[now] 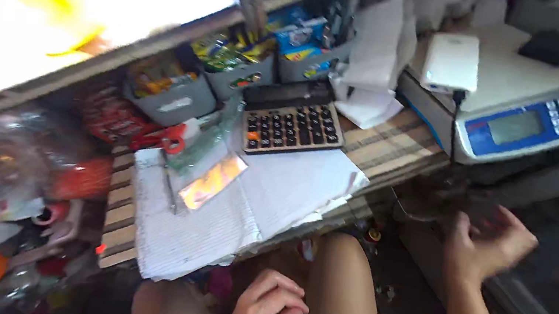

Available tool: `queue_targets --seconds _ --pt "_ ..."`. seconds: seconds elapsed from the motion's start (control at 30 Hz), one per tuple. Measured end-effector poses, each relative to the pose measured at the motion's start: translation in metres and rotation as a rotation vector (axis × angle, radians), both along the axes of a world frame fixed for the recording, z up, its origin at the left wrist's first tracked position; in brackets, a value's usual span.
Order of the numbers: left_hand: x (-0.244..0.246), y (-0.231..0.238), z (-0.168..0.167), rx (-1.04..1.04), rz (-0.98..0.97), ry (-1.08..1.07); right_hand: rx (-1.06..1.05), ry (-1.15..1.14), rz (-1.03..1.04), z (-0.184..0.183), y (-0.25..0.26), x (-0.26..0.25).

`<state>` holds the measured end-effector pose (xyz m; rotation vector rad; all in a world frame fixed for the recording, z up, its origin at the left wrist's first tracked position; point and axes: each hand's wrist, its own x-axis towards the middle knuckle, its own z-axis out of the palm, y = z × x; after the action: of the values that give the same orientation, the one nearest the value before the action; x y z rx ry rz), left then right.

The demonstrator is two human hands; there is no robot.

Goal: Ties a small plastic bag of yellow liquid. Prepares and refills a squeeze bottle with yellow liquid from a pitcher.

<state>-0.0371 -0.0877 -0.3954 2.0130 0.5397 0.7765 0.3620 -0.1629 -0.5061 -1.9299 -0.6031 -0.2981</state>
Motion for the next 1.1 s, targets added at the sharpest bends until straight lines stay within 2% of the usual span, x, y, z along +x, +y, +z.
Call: queue_targets --seconds 0.13,0.27,0.33,0.43,0.57,0.67,0.77,0.87,0.97,1.03,1.1 --pt "-0.026 0.043 0.081 0.348 0.073 -0.084 0.264 -0.323 0.186 0.069 -0.002 -0.066" --pt "-0.025 0.130 0.171 0.689 0.441 -0.061 0.402 -0.479 0.445 0.142 0.013 -0.125" --pt "-0.007 0.183 0.216 0.682 0.582 -0.070 0.429 -0.501 0.539 0.166 0.017 -0.157" --pt "0.026 0.254 0.278 0.528 0.716 -0.114 0.459 -0.504 0.647 0.185 0.020 -0.201" --pt "0.057 0.314 0.321 0.405 0.785 -0.133 0.452 -0.476 0.771 0.190 0.030 -0.230" --pt "0.052 0.317 0.324 0.414 0.759 -0.129 0.364 -0.368 0.919 0.188 0.032 -0.230" --pt "0.031 0.265 0.307 0.481 0.550 -0.183 0.275 -0.089 1.093 0.190 0.030 -0.228" --pt "0.012 0.165 0.265 0.300 0.207 -0.091 0.214 0.082 1.084 0.193 0.033 -0.237" --pt "-0.004 0.083 0.202 -0.009 -0.135 -0.061 0.216 0.245 1.169 0.196 0.029 -0.251" --pt "-0.010 0.052 0.167 -0.157 -0.258 -0.089 0.255 0.444 1.331 0.197 0.020 -0.258" --pt "-0.015 0.039 0.145 -0.202 -0.353 -0.132 0.239 0.601 1.515 0.196 0.011 -0.263"
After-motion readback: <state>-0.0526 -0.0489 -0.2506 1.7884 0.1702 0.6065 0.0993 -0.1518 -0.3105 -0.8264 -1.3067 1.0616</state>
